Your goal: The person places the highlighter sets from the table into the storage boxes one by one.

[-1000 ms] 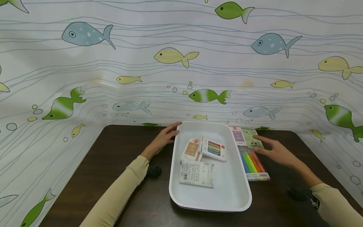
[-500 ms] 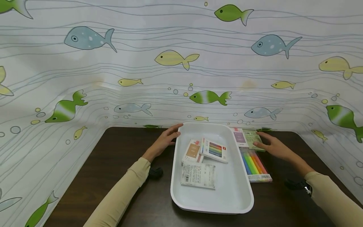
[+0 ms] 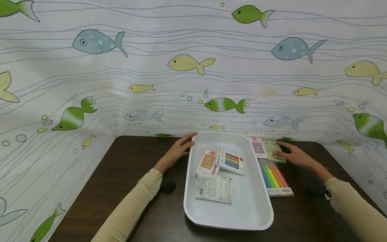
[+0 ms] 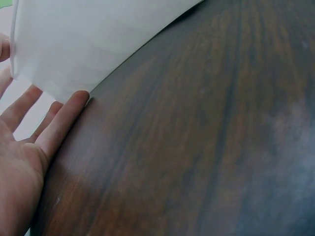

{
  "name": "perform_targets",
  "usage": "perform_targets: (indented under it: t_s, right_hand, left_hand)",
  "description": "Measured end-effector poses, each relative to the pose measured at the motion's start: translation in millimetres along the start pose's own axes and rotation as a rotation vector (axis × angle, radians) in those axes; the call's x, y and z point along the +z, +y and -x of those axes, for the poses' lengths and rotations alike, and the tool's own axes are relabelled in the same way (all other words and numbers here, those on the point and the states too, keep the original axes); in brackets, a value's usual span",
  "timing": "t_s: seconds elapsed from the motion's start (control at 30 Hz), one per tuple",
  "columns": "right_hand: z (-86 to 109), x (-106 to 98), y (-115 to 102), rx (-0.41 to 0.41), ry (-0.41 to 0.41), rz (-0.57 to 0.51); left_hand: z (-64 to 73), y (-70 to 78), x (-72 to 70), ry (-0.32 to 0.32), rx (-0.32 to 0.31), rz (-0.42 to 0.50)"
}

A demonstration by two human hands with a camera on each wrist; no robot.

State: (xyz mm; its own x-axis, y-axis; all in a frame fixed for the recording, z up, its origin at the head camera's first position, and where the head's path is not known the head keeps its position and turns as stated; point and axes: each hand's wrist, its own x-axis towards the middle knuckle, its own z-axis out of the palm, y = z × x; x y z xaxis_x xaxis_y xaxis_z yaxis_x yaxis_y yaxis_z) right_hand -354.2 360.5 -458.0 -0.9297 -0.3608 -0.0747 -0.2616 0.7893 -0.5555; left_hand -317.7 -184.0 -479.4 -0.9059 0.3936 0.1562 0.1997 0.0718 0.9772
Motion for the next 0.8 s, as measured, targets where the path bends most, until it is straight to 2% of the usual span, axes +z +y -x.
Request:
perform_targets:
  t_s: [0.3, 0.6, 0.8]
  right_hand:
    - [-4.9, -1.3, 7.7, -0.012, -0.029, -0.014]
    - [-3.9, 0.0, 15.2, -0.087, -0.06, -0.022]
    - [-3.7, -0.5, 17.0, -0.078, -0.047, -0.023]
  left_hand:
    - [1.4, 0.9, 0.5, 0.008, -0.002, -0.006]
    - [0.2, -2.4, 2.4, 0.005, 0.005, -0.004]
    - [-0.6, -1.6, 2.2, 0.003, 0.009, -0.002]
